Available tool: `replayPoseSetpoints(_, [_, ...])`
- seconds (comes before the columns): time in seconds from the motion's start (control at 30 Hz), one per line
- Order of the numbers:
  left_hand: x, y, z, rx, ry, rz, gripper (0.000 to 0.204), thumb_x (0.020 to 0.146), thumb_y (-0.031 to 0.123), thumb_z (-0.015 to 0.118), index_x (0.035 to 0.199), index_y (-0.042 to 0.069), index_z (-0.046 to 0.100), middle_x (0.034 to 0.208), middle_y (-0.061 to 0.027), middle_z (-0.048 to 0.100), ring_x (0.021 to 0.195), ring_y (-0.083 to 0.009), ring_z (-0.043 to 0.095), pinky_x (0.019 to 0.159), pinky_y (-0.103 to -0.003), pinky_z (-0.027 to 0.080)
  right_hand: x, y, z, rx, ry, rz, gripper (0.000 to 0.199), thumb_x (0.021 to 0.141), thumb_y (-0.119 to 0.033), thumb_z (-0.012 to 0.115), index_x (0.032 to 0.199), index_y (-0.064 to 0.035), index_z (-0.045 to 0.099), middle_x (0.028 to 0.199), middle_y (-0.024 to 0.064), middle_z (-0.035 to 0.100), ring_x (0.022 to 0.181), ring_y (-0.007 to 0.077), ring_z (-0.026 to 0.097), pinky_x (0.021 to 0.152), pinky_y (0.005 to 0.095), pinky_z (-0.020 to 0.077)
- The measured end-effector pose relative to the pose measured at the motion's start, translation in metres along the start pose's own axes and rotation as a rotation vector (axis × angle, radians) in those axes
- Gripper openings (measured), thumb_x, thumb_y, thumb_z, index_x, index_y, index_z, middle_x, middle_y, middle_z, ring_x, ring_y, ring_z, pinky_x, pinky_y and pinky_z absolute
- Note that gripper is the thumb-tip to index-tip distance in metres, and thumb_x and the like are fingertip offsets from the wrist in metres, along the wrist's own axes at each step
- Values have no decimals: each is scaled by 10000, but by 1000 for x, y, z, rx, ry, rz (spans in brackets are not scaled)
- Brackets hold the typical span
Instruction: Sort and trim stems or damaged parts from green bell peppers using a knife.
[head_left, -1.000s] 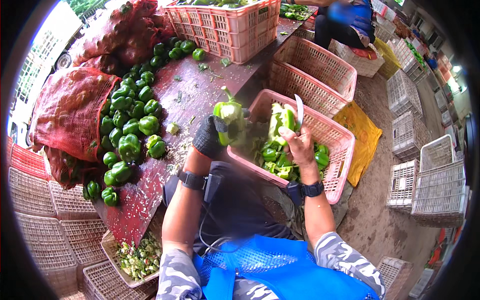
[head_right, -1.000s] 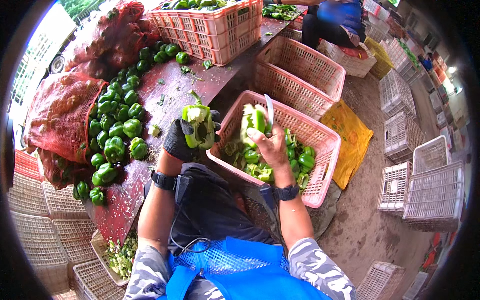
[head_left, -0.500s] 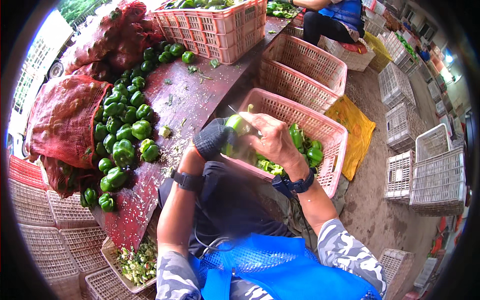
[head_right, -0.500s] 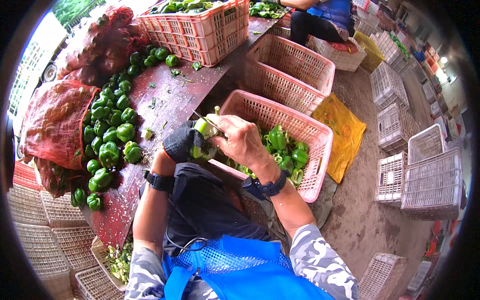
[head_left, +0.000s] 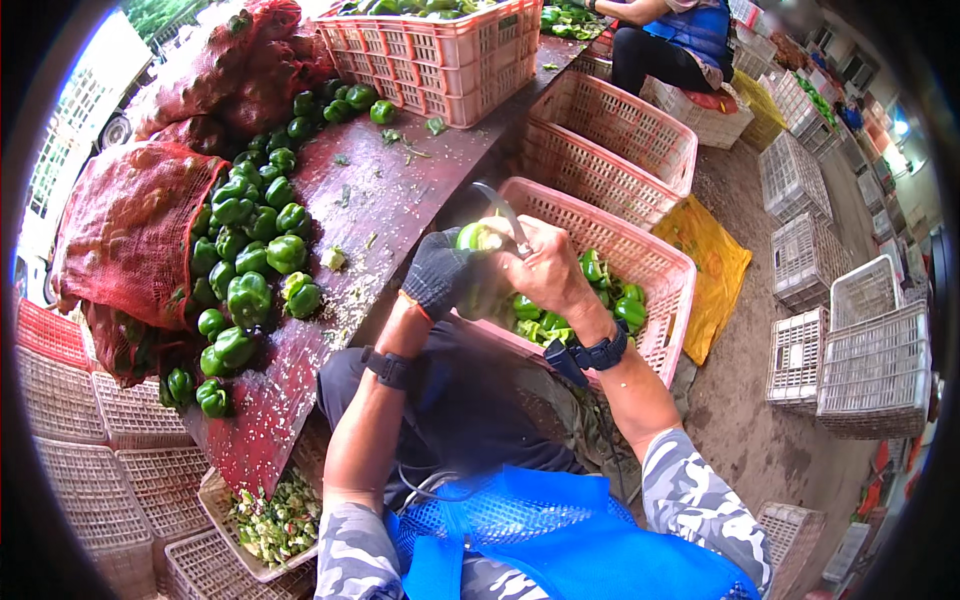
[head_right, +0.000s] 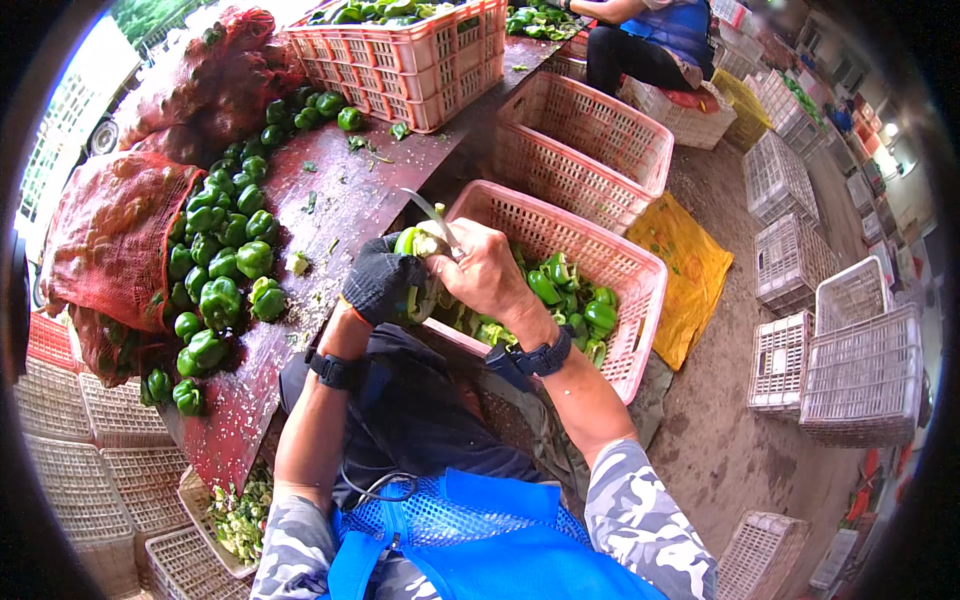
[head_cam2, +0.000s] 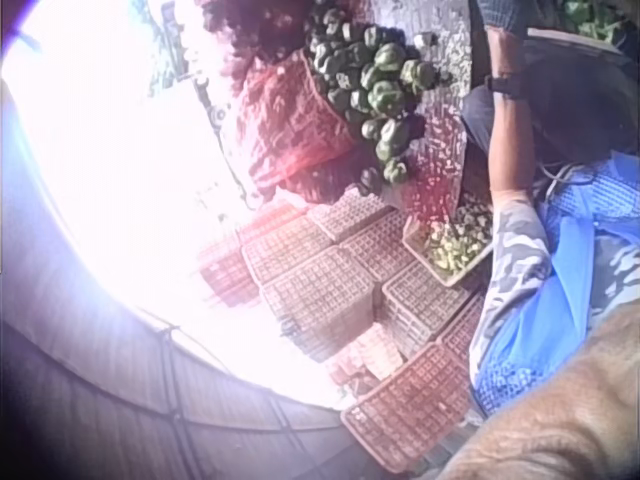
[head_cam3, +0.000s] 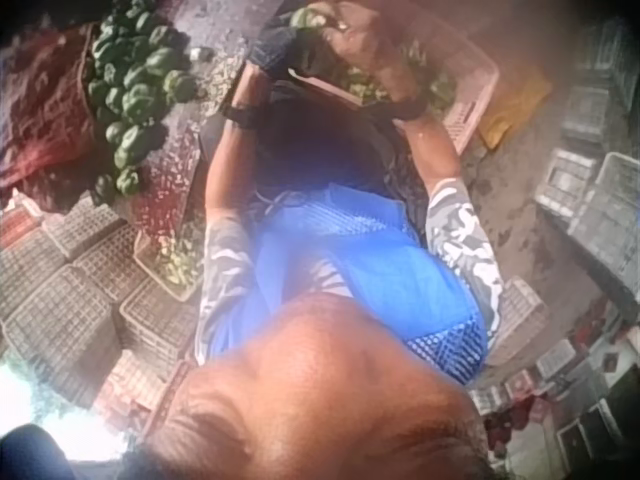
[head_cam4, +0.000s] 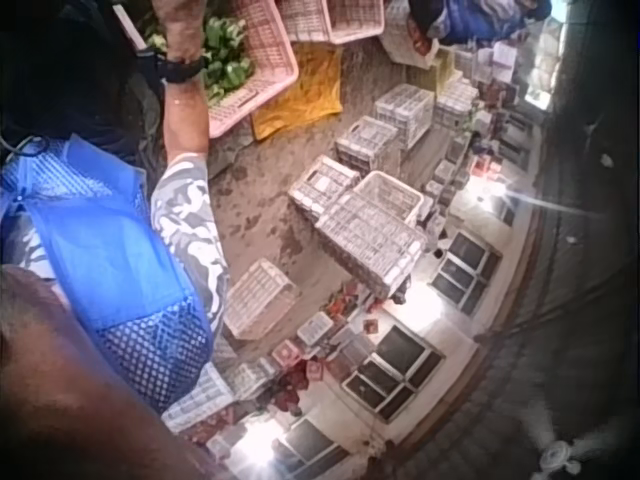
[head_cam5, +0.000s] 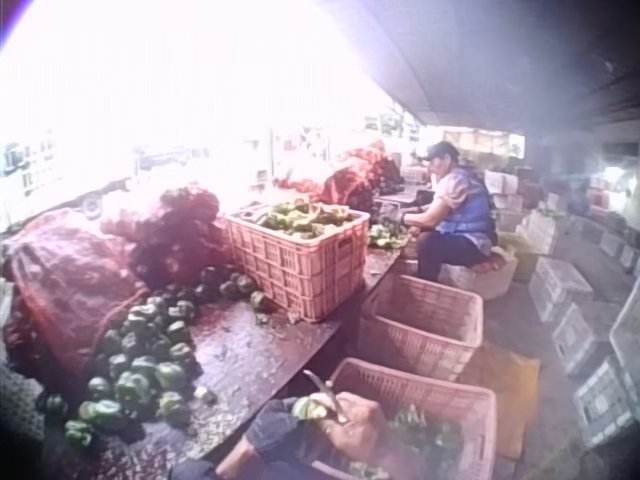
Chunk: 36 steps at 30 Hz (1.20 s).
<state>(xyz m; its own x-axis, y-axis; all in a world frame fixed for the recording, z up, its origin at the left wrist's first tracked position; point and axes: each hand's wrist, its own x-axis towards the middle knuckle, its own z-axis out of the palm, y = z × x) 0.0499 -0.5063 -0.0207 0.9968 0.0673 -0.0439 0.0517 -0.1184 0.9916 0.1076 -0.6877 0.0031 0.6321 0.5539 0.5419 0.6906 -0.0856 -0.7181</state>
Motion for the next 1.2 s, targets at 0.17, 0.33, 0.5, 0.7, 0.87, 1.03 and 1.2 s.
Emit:
replayPoseSetpoints(0.17, [6, -13, 7, 559, 95, 305, 220, 879, 189, 651, 922, -16, 719, 858, -169, 731, 758, -208, 711, 697, -355, 552, -5, 7, 12, 97, 99, 62, 241, 863, -49, 700, 1104, -31, 714, 887, 160, 700, 800, 276, 709, 724, 368, 548])
replayPoseSetpoints(0.33, [5, -21, 20, 434, 256, 189, 184, 823, 215, 675, 816, 36, 716, 744, -128, 695, 657, -265, 663, 607, -400, 526, -7, 27, 23, 66, 232, 56, 228, 895, -72, 706, 1116, -17, 716, 872, 113, 730, 752, 186, 720, 658, 322, 567])
replayPoseSetpoints(0.5, [13, -11, 31, 430, 205, 150, 227, 751, 150, 693, 915, -2, 730, 755, -96, 706, 664, -178, 653, 619, -347, 521, -5, 49, -5, 390, 347, 486, 390, 901, -162, 771, 1236, 13, 675, 946, 40, 745, 641, 88, 684, 480, 202, 500])
replayPoseSetpoints(0.7, [44, 13, 37, 444, 265, 415, 340, 754, 225, 742, 1064, 89, 767, 943, -146, 733, 839, -333, 713, 795, -398, 565, -14, 40, -27, 173, 279, 271, 400, 858, -49, 753, 1251, -21, 681, 997, 32, 710, 773, 62, 647, 603, 210, 497])
replayPoseSetpoints(0.87, [46, 20, 30, 455, 317, 230, 309, 708, 319, 712, 811, 29, 744, 812, -244, 683, 802, -404, 688, 723, -466, 549, 1, 11, 5, -246, 124, -31, 539, 743, 137, 677, 1242, -69, 684, 1028, 93, 648, 972, 216, 676, 866, 320, 536])
replayPoseSetpoints(1.03, [26, 2, -36, 370, 375, 28, 275, 723, 250, 746, 811, -9, 723, 679, -221, 657, 633, -194, 669, 619, -381, 526, 16, 4, 48, 200, -110, 143, 484, 802, 73, 662, 1276, -24, 656, 1113, 135, 705, 944, 197, 702, 867, 326, 541])
replayPoseSetpoints(1.2, [3, -31, -137, 891, 475, -67, 288, 653, 282, 765, 741, 9, 738, 638, -208, 642, 535, -235, 616, 581, -390, 512, 14, 15, 77, 298, -117, 302, 422, 841, -8, 723, 1259, -1, 669, 1043, 118, 741, 860, 127, 695, 799, 292, 550])
